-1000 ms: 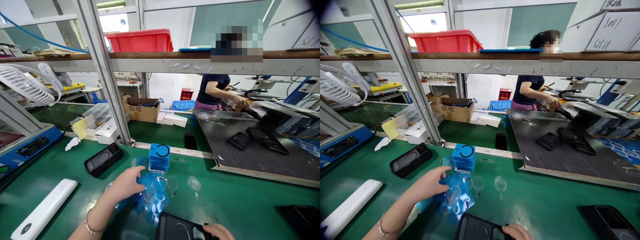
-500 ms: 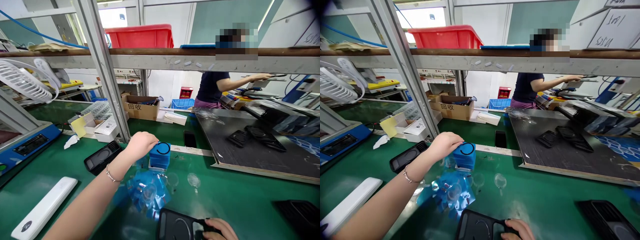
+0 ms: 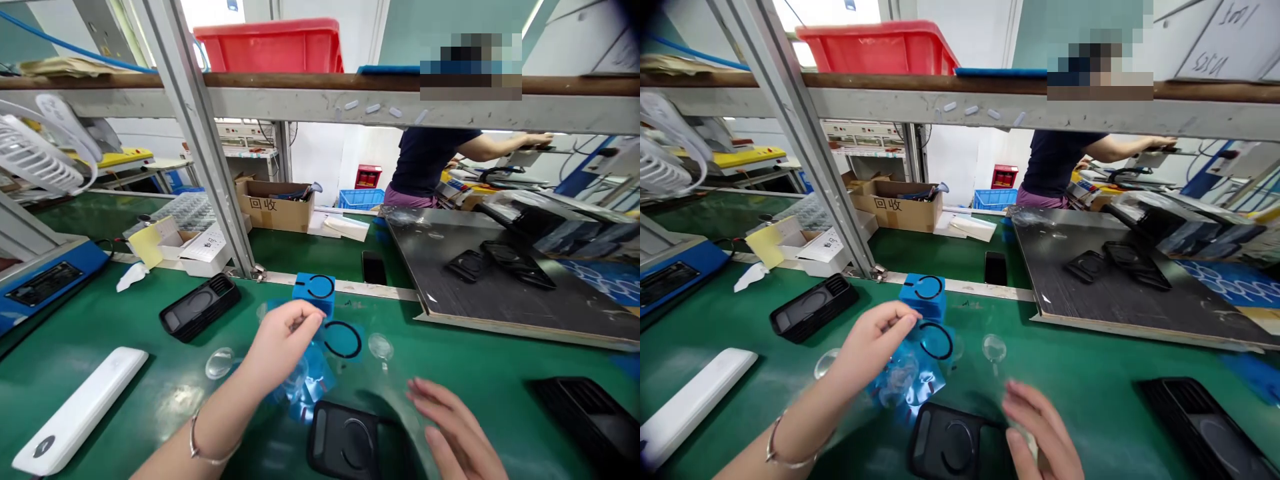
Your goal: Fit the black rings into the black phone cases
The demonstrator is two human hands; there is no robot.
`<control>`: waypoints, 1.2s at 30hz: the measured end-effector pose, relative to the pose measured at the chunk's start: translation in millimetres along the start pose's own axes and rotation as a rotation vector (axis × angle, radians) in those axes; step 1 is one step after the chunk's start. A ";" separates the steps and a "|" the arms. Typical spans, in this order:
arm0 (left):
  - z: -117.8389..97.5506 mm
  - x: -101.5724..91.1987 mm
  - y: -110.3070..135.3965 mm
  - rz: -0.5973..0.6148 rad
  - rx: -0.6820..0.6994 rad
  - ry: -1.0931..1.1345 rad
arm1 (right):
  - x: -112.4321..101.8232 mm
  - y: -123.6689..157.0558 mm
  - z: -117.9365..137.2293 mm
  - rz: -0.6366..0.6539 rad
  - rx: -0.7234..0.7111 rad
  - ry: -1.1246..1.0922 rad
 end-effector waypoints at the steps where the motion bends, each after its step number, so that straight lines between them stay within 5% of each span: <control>1: 7.8 6.5 11.1 0.031 -0.093 0.064 | 6.3 -7.3 12.9 0.013 0.032 -0.106; 7: 50.2 33.3 70.5 0.054 -0.451 0.419 | 53.1 -34.0 46.8 0.150 0.162 -0.104; 11: 60.3 41.0 95.4 0.090 -0.613 0.624 | 56.9 -31.6 47.9 0.236 0.132 -0.114; 18: 43.9 57.4 96.7 0.328 -0.540 0.465 | 48.7 -25.8 70.3 0.474 -0.131 -0.087; 23: 40.7 64.8 97.1 0.341 -0.575 0.457 | 41.8 -28.3 78.9 0.327 -0.395 -0.012; 26: 52.3 53.0 79.2 0.271 -0.353 0.170 | 35.4 -26.4 76.4 0.242 -0.442 0.032; 29: 73.6 26.0 48.6 0.085 -0.040 -0.251 | 28.1 -23.4 64.5 0.224 -0.334 0.005; 33: 97.7 -3.5 33.9 -0.045 0.050 -0.423 | 20.7 -18.3 34.5 0.182 -0.026 -0.040; 36: 81.9 -1.2 56.7 0.049 0.253 -0.457 | 25.4 -7.8 6.0 0.225 0.279 0.008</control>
Point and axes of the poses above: each hand's wrist, its own y-axis away from the middle knuckle, its own x-axis out of the palm, z = x × y, the point moved 6 cm from there along -y, towards the middle knuckle, and after that the axes turned 14 degrees about -z, right-handed, at the moved point
